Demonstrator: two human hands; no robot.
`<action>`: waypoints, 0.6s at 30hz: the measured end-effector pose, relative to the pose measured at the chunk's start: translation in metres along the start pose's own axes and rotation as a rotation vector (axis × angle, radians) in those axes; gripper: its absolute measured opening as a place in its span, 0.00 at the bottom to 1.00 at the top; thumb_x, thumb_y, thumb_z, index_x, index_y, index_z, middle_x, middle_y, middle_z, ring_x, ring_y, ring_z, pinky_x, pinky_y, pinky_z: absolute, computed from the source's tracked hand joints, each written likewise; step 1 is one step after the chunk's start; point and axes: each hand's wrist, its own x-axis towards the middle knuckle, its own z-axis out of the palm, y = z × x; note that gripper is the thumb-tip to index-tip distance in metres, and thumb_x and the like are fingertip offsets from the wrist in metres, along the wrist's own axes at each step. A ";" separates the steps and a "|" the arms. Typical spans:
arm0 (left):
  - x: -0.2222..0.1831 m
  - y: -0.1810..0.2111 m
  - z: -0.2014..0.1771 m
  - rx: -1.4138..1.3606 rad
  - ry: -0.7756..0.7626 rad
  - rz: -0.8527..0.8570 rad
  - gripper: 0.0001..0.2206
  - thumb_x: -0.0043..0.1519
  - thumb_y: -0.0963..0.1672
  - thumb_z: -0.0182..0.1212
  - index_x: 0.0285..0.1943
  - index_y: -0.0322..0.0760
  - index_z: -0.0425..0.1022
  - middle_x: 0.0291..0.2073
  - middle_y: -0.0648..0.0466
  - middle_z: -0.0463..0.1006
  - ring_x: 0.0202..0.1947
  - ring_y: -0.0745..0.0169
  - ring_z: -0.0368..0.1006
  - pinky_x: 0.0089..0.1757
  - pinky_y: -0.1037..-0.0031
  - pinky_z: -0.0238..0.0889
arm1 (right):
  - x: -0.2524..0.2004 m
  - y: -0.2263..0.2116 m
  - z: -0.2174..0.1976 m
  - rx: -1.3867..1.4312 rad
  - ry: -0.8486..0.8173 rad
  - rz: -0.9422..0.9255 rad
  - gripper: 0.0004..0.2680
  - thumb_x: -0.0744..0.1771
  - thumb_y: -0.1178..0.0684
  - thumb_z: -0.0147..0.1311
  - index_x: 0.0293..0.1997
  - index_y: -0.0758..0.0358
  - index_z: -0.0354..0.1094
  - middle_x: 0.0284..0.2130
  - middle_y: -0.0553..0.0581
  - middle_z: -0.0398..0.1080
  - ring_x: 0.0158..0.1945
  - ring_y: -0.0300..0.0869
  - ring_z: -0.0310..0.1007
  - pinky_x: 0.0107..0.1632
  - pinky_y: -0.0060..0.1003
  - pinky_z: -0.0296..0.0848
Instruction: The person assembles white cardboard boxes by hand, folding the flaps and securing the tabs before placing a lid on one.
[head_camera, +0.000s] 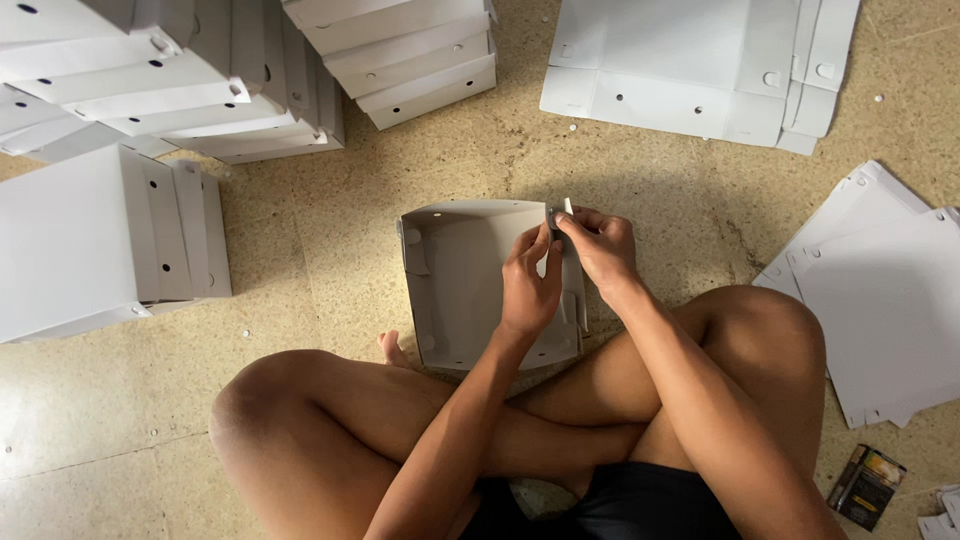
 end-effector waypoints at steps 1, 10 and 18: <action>0.000 -0.005 0.001 0.002 -0.004 0.001 0.16 0.69 0.39 0.50 0.66 0.27 0.67 0.53 0.37 0.75 0.54 0.36 0.74 0.49 0.55 0.77 | 0.002 0.002 0.000 0.003 0.003 0.002 0.07 0.62 0.46 0.66 0.26 0.53 0.77 0.39 0.50 0.77 0.39 0.33 0.68 0.40 0.27 0.60; 0.007 -0.024 0.002 -0.330 0.069 -0.241 0.12 0.69 0.45 0.58 0.53 0.32 0.80 0.48 0.39 0.81 0.48 0.48 0.78 0.43 0.58 0.77 | 0.001 -0.005 -0.004 -0.019 0.015 -0.185 0.06 0.61 0.52 0.67 0.28 0.61 0.77 0.36 0.56 0.77 0.35 0.40 0.77 0.36 0.32 0.75; 0.012 -0.029 -0.002 -0.336 0.097 -0.290 0.10 0.62 0.43 0.68 0.49 0.31 0.81 0.43 0.43 0.83 0.44 0.53 0.80 0.42 0.66 0.76 | -0.001 -0.006 -0.008 -0.004 -0.018 -0.225 0.03 0.60 0.56 0.65 0.28 0.62 0.77 0.36 0.55 0.76 0.36 0.37 0.77 0.36 0.29 0.74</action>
